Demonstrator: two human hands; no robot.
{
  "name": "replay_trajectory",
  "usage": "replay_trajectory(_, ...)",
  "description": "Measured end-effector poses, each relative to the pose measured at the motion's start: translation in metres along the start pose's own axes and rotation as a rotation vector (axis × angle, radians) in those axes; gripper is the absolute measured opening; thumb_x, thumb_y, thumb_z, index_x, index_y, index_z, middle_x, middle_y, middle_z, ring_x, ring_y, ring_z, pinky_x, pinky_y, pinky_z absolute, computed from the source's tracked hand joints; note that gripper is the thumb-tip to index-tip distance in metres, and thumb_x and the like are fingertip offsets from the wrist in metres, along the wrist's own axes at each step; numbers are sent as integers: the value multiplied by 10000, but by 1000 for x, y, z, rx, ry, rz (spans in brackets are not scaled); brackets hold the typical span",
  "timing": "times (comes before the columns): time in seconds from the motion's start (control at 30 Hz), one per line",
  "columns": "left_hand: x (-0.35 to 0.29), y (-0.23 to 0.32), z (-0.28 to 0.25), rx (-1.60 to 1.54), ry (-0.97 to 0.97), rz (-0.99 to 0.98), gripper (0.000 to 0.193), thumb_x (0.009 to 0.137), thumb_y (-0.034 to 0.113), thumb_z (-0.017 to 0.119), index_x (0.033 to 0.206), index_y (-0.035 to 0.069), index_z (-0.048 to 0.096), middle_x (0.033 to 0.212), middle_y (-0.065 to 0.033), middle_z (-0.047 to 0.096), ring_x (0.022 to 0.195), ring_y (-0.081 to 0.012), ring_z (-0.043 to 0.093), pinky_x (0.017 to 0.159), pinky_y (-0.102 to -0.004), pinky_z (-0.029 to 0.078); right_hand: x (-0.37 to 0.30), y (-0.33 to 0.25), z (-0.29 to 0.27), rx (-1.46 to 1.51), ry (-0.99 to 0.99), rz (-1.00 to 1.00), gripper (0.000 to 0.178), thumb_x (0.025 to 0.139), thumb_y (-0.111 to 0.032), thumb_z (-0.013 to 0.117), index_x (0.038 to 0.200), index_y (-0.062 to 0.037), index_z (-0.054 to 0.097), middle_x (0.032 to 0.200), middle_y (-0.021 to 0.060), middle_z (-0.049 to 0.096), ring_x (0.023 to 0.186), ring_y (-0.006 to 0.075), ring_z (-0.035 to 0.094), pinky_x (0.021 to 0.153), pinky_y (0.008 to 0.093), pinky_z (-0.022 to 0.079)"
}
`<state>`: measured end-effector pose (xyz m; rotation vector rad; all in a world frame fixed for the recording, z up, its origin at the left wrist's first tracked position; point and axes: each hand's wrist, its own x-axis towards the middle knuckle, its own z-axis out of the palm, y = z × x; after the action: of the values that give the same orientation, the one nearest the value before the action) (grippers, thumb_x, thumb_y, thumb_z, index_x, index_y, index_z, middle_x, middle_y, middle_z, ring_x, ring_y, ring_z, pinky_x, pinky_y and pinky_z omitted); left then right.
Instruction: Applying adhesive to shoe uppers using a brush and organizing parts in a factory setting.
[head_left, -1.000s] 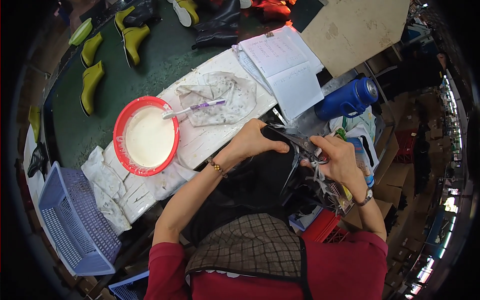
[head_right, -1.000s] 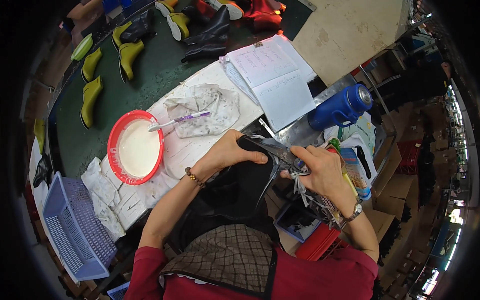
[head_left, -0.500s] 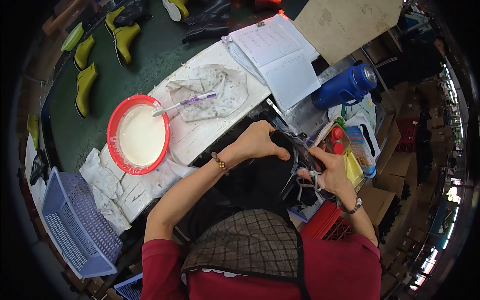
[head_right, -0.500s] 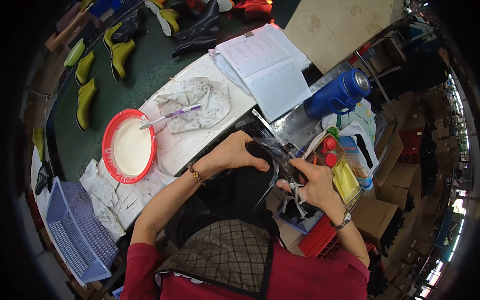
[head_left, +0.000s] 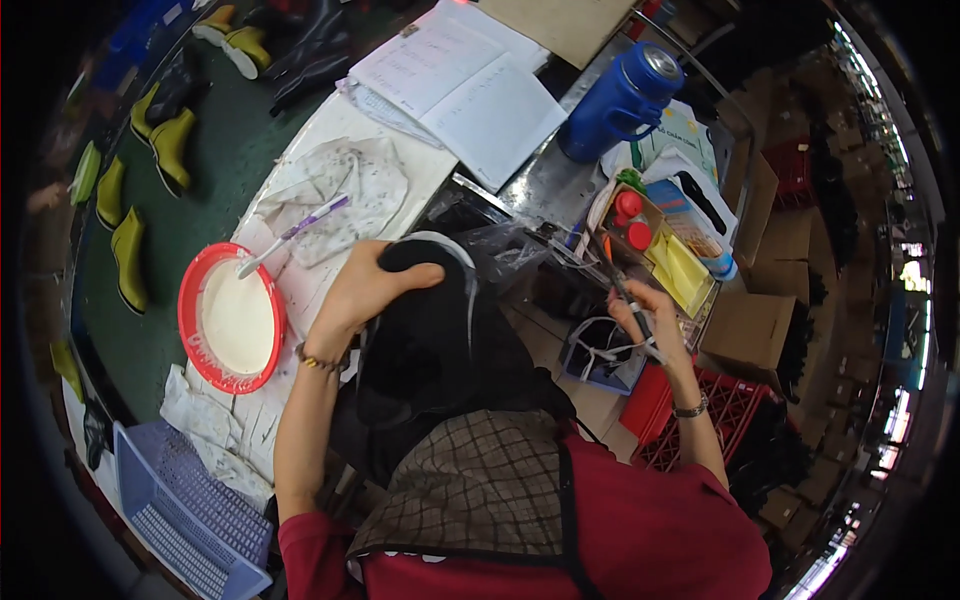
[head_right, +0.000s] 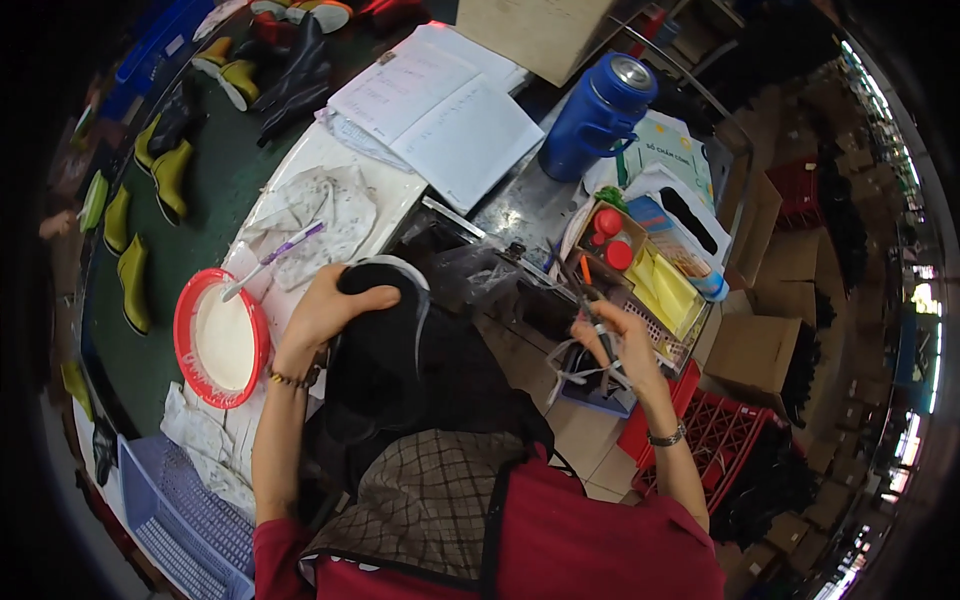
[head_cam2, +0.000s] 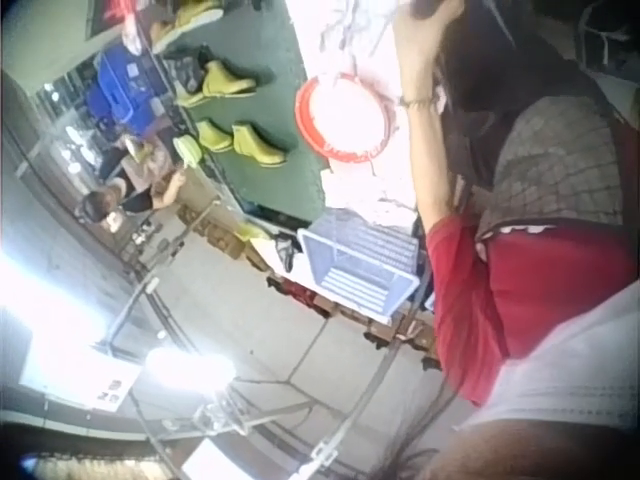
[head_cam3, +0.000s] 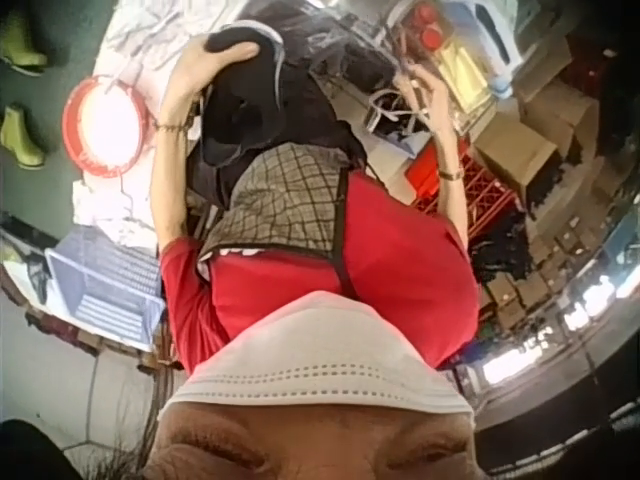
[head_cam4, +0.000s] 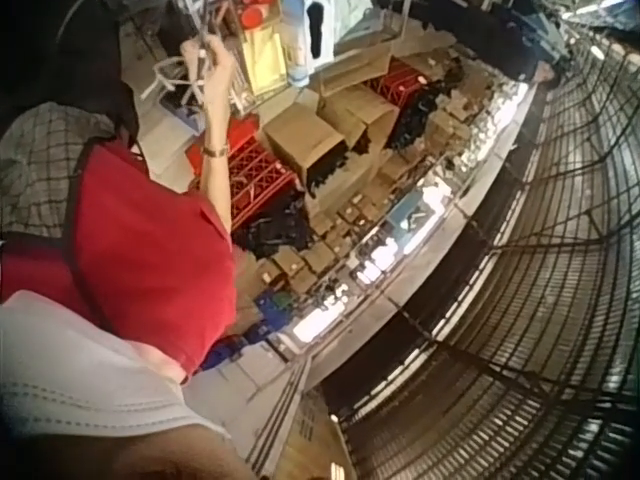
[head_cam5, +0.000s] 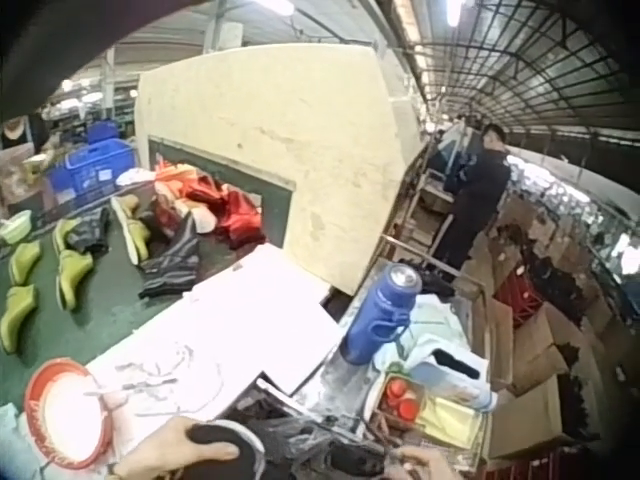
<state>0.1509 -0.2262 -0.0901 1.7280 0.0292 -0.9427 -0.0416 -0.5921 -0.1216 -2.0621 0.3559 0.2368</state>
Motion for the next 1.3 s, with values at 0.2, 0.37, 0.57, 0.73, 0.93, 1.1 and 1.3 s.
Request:
replay_trajectory(0.2,-9,-28,-4,-389,10,123,340,826,97,786,1125,-35,692,993,-76,740,849,-155,703,774,-287,570,17,-34,-25,-165,115,-69,462,853,-348,812,1175,-55,656,801,27,626,740,125,546,709,281,465)
replay_trajectory(0.37,-27,-60,-9,-619,-101,136,493,803,42,772,1267,-32,621,1174,-98,694,1026,-172,667,903,-318,545,-5,-7,-84,-759,113,-17,567,684,-419,881,1119,-82,747,959,184,732,903,362,700,774,416,532)
replay_trajectory(0.57,-34,-40,4,-328,62,207,323,810,82,809,1096,-34,715,965,-58,751,843,-116,685,793,-282,556,14,8,-83,-1010,90,148,521,624,-181,840,1125,-75,741,936,167,731,917,324,714,772,388,542)
replay_trajectory(0.73,-83,-22,-1,-317,287,267,310,813,76,829,1083,-27,719,970,-45,749,856,-109,685,789,-276,555,14,28,-126,-648,30,19,548,630,48,756,1167,-50,713,879,99,705,820,200,669,748,335,514)
replay_trajectory(0.93,-159,-30,-18,-622,564,449,389,809,64,828,1155,-32,680,1028,-56,731,909,-127,680,810,-294,563,33,71,-120,-598,105,-283,661,633,136,716,1277,-2,649,1061,134,728,1015,254,696,905,318,523)
replay_trajectory(1.1,-261,-68,-32,-668,1101,412,343,803,16,809,1124,-18,693,992,-53,725,879,-138,681,799,-290,553,65,-61,-59,-793,289,-318,431,852,89,615,1270,-3,668,1095,146,727,984,279,695,873,337,525)
replay_trajectory(1.3,-304,-93,-50,-413,1242,240,196,849,2,744,1035,-52,710,920,-52,735,797,-115,673,730,-264,544,168,-205,197,-352,45,-1148,395,871,-59,728,1263,-56,677,1148,125,673,881,260,660,832,355,518)
